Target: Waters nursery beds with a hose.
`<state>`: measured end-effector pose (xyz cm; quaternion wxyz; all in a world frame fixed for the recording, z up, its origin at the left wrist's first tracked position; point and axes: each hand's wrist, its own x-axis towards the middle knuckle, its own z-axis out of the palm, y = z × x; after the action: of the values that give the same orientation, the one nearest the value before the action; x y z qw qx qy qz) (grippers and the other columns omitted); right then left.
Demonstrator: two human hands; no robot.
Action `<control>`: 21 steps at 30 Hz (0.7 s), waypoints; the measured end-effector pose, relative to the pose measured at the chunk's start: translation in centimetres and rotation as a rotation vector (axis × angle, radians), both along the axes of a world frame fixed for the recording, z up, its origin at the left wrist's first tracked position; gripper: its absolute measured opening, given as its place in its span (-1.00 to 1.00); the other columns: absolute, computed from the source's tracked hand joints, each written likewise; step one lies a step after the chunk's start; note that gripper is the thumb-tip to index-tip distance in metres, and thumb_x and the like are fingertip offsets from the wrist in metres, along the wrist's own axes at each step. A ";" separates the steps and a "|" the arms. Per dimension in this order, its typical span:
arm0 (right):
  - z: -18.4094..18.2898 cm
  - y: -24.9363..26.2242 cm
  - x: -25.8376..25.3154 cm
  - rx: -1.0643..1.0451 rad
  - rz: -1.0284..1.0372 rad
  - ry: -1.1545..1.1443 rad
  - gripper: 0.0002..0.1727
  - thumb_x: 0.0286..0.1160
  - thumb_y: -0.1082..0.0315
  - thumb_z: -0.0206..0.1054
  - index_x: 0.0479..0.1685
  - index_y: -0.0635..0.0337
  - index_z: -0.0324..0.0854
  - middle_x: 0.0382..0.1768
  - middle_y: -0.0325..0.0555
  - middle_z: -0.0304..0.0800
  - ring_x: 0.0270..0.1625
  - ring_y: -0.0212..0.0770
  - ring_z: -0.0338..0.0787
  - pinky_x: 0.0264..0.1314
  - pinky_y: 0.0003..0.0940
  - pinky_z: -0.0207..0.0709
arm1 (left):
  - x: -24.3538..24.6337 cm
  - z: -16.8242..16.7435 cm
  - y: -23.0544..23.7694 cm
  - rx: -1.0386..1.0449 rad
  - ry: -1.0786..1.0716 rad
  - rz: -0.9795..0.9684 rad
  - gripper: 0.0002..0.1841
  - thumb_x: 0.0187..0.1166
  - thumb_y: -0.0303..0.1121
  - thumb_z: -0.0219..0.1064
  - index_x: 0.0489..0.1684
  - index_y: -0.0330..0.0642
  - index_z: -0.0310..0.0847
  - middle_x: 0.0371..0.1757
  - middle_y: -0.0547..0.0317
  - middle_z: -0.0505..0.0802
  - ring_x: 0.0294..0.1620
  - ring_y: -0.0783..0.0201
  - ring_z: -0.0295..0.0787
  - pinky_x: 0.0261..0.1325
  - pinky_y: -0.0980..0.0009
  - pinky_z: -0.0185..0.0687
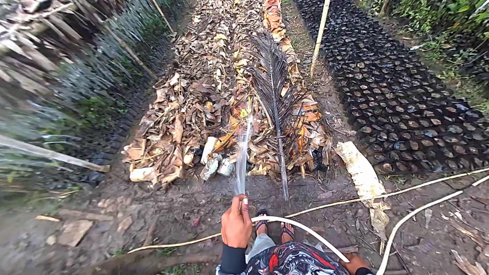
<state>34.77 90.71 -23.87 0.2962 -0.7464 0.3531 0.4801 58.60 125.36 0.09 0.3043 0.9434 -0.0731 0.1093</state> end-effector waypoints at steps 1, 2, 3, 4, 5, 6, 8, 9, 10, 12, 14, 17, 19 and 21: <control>-0.2 0.0 0.0 -0.001 0.001 0.005 -0.42 0.70 -0.06 0.28 0.35 0.29 0.72 0.36 0.30 0.75 0.55 0.21 0.65 0.67 0.22 0.33 | 0.0 0.0 0.1 -0.003 -0.003 0.016 -0.57 0.75 -0.08 0.00 -0.06 -0.16 0.76 -0.63 0.18 0.74 -0.65 0.20 0.71 -0.57 0.14 0.60; -0.2 0.0 0.0 0.002 0.001 0.013 -0.42 0.71 -0.06 0.27 0.35 0.30 0.72 0.37 0.30 0.75 0.56 0.20 0.65 0.68 0.21 0.33 | -0.1 0.0 0.2 -0.001 0.015 0.019 -0.57 0.74 -0.09 0.00 -0.05 -0.16 0.76 -0.63 0.16 0.75 -0.65 0.18 0.71 -0.56 0.12 0.61; -0.2 0.0 0.1 0.006 -0.002 0.019 -0.42 0.72 -0.06 0.26 0.35 0.30 0.72 0.38 0.30 0.74 0.56 0.20 0.64 0.68 0.20 0.32 | -0.1 0.0 0.3 0.007 0.048 0.010 -0.58 0.74 -0.09 0.01 -0.04 -0.17 0.77 -0.62 0.14 0.76 -0.63 0.15 0.74 -0.54 0.08 0.62; -0.2 0.0 0.3 0.009 -0.003 0.020 -0.42 0.72 -0.05 0.26 0.35 0.30 0.71 0.38 0.31 0.74 0.56 0.20 0.64 0.68 0.19 0.33 | -0.1 0.0 0.4 0.015 0.074 -0.001 -0.58 0.74 -0.10 0.01 -0.03 -0.16 0.77 -0.62 0.13 0.77 -0.62 0.12 0.76 -0.52 0.05 0.64; -0.2 -0.1 0.4 0.009 0.002 0.016 -0.42 0.72 -0.05 0.27 0.34 0.31 0.72 0.36 0.31 0.75 0.55 0.20 0.65 0.67 0.19 0.35 | -0.1 0.0 0.4 0.019 0.082 -0.002 -0.58 0.74 -0.09 0.01 -0.03 -0.15 0.77 -0.62 0.13 0.76 -0.62 0.12 0.75 -0.52 0.05 0.64; 0.0 -0.1 0.7 0.006 0.011 0.017 -0.43 0.71 -0.06 0.27 0.33 0.30 0.73 0.35 0.30 0.76 0.55 0.20 0.66 0.66 0.19 0.36 | 0.0 0.0 0.4 0.021 0.066 0.009 -0.58 0.74 -0.08 0.00 -0.04 -0.13 0.77 -0.63 0.16 0.75 -0.63 0.15 0.74 -0.54 0.07 0.63; 0.4 -0.1 0.9 0.003 0.013 0.022 -0.43 0.71 -0.06 0.28 0.32 0.28 0.73 0.35 0.28 0.77 0.54 0.19 0.66 0.65 0.19 0.36 | 0.0 0.1 0.4 0.010 0.025 0.046 -0.57 0.74 -0.07 0.00 -0.05 -0.13 0.77 -0.65 0.18 0.73 -0.65 0.19 0.71 -0.57 0.11 0.60; 0.3 -0.2 1.0 0.004 0.009 0.018 -0.43 0.71 -0.06 0.28 0.33 0.29 0.73 0.36 0.29 0.76 0.54 0.19 0.66 0.66 0.20 0.35 | 0.0 0.1 0.4 0.007 0.021 0.061 -0.58 0.74 -0.08 0.01 -0.05 -0.14 0.77 -0.65 0.17 0.74 -0.65 0.18 0.71 -0.57 0.10 0.59; 0.3 -0.3 1.1 0.006 0.005 0.012 -0.43 0.71 -0.05 0.28 0.32 0.30 0.73 0.36 0.30 0.76 0.54 0.19 0.66 0.66 0.20 0.35 | 0.1 0.2 0.4 0.008 0.037 0.066 -0.59 0.74 -0.09 0.02 -0.05 -0.15 0.77 -0.64 0.15 0.75 -0.64 0.15 0.73 -0.56 0.08 0.60; 0.3 -0.3 1.3 0.009 0.006 0.015 -0.42 0.71 -0.06 0.28 0.33 0.31 0.72 0.36 0.31 0.75 0.55 0.20 0.65 0.66 0.21 0.34 | 0.0 0.3 0.5 0.021 0.089 0.044 -0.60 0.74 -0.11 0.03 -0.02 -0.14 0.76 -0.62 0.12 0.76 -0.61 0.09 0.76 -0.52 0.03 0.63; 0.2 -0.4 1.5 0.002 0.030 0.020 -0.41 0.70 -0.09 0.28 0.32 0.28 0.73 0.35 0.30 0.76 0.54 0.19 0.66 0.65 0.22 0.36 | 0.1 0.2 0.5 0.025 0.098 0.042 -0.60 0.74 -0.09 0.02 -0.01 -0.13 0.76 -0.62 0.12 0.76 -0.61 0.09 0.76 -0.52 0.03 0.63; 0.3 -0.4 1.5 0.009 0.061 0.029 -0.42 0.71 -0.08 0.27 0.32 0.29 0.73 0.37 0.29 0.75 0.56 0.19 0.64 0.66 0.20 0.35 | 0.1 0.2 0.6 0.026 0.071 0.094 -0.58 0.75 -0.09 0.00 -0.01 -0.16 0.76 -0.63 0.12 0.75 -0.62 0.09 0.74 -0.53 0.03 0.61; 0.4 -0.3 1.5 0.017 0.050 0.014 -0.43 0.72 -0.05 0.27 0.32 0.31 0.73 0.37 0.31 0.74 0.55 0.20 0.65 0.66 0.20 0.34 | 0.0 0.4 0.7 0.031 0.110 0.087 -0.59 0.75 -0.11 0.02 0.01 -0.17 0.76 -0.60 0.07 0.77 -0.58 0.02 0.77 -0.49 -0.04 0.63; 0.4 -0.2 1.6 0.019 0.053 0.015 -0.42 0.72 -0.06 0.26 0.32 0.31 0.72 0.38 0.31 0.74 0.56 0.21 0.63 0.67 0.20 0.34 | 0.0 0.4 0.6 0.040 0.129 0.042 -0.60 0.74 -0.11 0.03 0.00 -0.16 0.76 -0.60 0.07 0.78 -0.58 0.02 0.78 -0.48 -0.04 0.65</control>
<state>36.34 90.52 -23.47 0.2878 -0.7489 0.3311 0.4967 58.63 125.96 0.53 0.2871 0.9558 -0.0357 0.0533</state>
